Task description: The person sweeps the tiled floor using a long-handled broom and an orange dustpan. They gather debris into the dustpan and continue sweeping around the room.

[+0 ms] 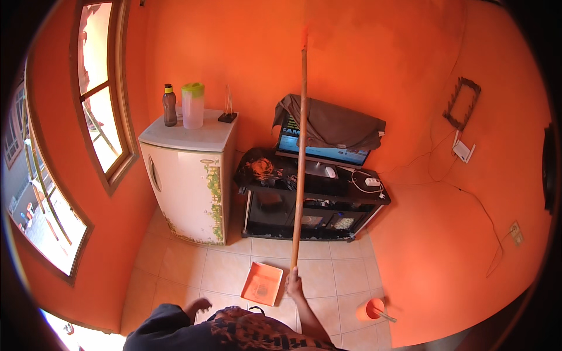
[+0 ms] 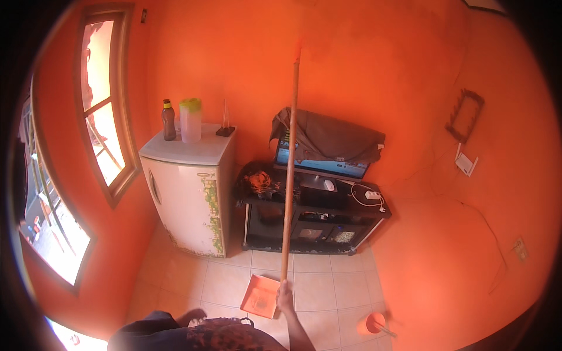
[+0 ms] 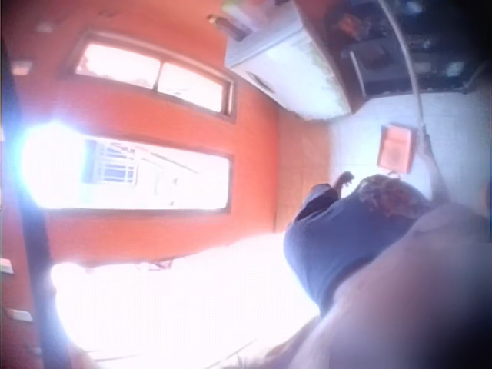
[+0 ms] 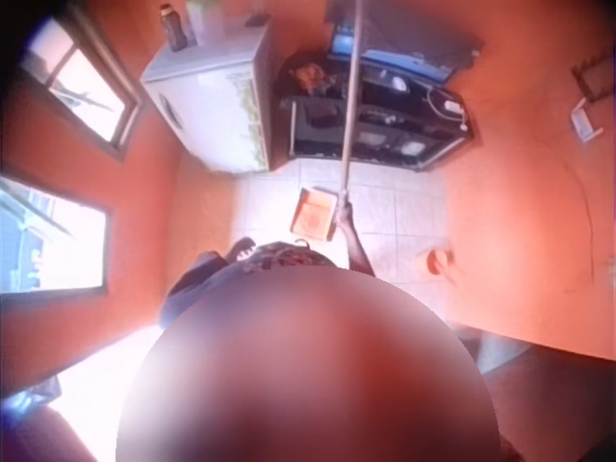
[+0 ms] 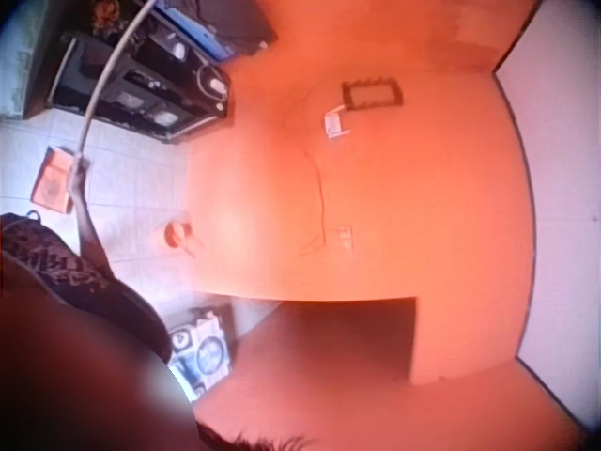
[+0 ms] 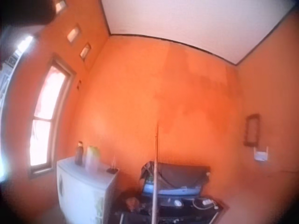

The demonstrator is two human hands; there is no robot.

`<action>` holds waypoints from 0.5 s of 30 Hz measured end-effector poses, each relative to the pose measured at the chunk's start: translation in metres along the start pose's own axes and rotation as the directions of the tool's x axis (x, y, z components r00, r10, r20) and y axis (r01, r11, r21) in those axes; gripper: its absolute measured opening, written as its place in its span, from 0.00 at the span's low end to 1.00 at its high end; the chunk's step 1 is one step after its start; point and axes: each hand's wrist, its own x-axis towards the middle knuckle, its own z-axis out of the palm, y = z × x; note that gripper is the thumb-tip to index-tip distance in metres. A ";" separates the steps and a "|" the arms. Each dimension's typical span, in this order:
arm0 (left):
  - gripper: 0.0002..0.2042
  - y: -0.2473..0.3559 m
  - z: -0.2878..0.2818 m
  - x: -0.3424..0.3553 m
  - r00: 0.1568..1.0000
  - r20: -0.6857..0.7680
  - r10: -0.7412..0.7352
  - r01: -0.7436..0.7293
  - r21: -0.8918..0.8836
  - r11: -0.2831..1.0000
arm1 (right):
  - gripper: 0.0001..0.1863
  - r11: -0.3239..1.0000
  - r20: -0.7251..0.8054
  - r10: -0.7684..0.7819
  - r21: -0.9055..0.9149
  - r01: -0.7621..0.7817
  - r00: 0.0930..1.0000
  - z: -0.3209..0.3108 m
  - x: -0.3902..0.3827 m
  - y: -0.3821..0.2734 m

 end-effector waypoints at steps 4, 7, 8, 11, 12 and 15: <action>0.17 0.120 0.012 -0.037 0.865 -0.024 0.501 -0.501 0.021 0.865 | 0.36 0.994 0.027 0.105 0.024 -0.106 0.994 -0.009 -0.064 0.058; 0.26 0.224 0.049 -0.122 0.753 0.103 0.650 -0.653 -0.008 0.758 | 0.35 0.992 0.020 0.101 -0.076 -0.099 0.995 -0.017 -0.101 0.066; 0.29 0.244 0.065 -0.142 0.709 0.110 0.696 -0.687 -0.113 0.718 | 0.36 0.991 0.038 0.111 -0.085 -0.107 0.993 -0.021 -0.110 0.066; 0.36 0.287 0.109 -0.169 0.690 0.096 0.718 -0.668 -0.298 0.682 | 0.36 0.991 0.041 0.115 -0.074 -0.112 0.993 -0.027 -0.125 0.089; 0.35 0.299 0.122 -0.180 0.672 0.037 0.740 -0.688 -0.338 0.642 | 0.14 0.867 0.043 -0.248 -0.435 0.241 0.968 -0.031 -0.134 0.095; 0.30 0.316 0.129 -0.181 0.657 -0.035 0.753 -0.701 -0.393 0.594 | 0.04 0.798 0.116 -0.270 -0.528 0.289 0.956 -0.036 -0.134 0.131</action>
